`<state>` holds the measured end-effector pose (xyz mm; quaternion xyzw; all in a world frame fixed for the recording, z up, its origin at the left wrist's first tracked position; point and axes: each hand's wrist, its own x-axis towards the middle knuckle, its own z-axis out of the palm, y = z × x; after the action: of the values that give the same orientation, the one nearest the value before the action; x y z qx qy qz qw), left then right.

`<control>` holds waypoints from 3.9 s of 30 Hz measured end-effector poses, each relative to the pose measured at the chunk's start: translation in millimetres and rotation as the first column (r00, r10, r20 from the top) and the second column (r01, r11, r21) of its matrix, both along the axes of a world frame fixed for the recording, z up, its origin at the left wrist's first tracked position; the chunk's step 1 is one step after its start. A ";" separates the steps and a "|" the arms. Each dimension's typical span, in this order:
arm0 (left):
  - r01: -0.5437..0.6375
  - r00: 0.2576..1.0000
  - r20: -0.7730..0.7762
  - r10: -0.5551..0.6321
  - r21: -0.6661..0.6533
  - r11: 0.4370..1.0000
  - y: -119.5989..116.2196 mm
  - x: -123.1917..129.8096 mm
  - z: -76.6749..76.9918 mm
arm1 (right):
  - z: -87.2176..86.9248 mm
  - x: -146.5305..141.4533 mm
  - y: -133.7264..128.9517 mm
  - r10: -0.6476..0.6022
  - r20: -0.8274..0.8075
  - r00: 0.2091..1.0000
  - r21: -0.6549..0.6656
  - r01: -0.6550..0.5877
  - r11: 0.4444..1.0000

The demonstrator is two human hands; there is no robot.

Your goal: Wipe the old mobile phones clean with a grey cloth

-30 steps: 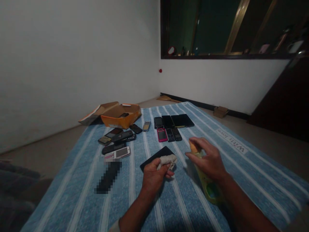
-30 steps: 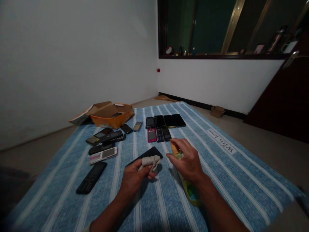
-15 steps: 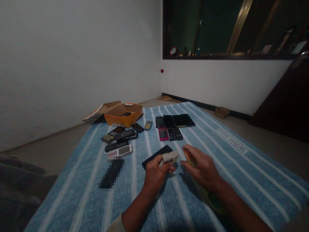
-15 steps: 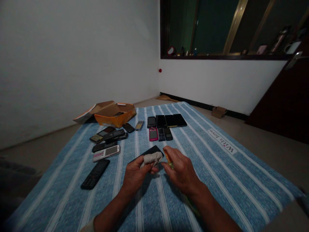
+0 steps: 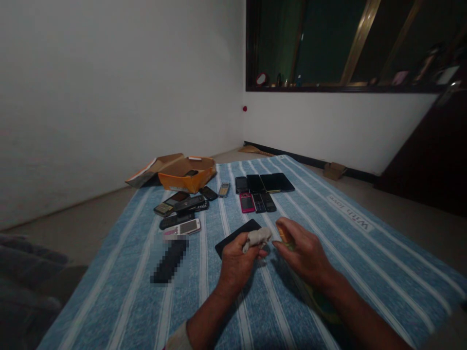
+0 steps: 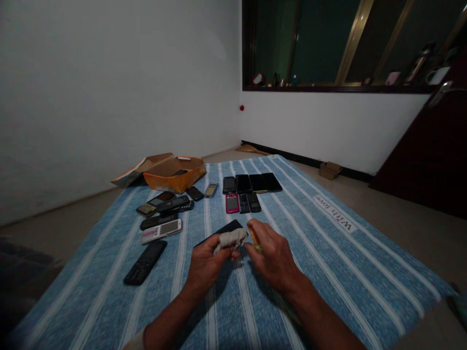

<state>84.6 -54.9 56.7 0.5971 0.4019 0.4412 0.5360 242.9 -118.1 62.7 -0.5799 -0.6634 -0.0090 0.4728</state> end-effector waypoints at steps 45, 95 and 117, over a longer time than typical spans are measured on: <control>0.092 0.961 0.277 -0.004 -0.305 0.948 -2.3 5.1 -23.7 | -45.5 -45.0 33.2 0.004 -0.940 0.342 -0.111 -0.317 0.942; 0.202 0.854 0.516 0.072 -0.455 0.867 9.3 -23.6 -32.2 | -53.9 -59.4 38.1 0.031 -0.955 0.296 -0.118 -0.475 0.872; -0.021 0.977 0.204 0.059 -0.187 0.982 5.5 -22.6 -19.5 | -56.1 -51.6 37.2 -0.062 -0.952 0.301 -0.220 -0.528 0.821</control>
<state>62.0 -49.4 37.2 0.4873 0.3945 0.4731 0.6189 191.3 -81.0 6.6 -0.4690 -0.3276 0.5675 0.5921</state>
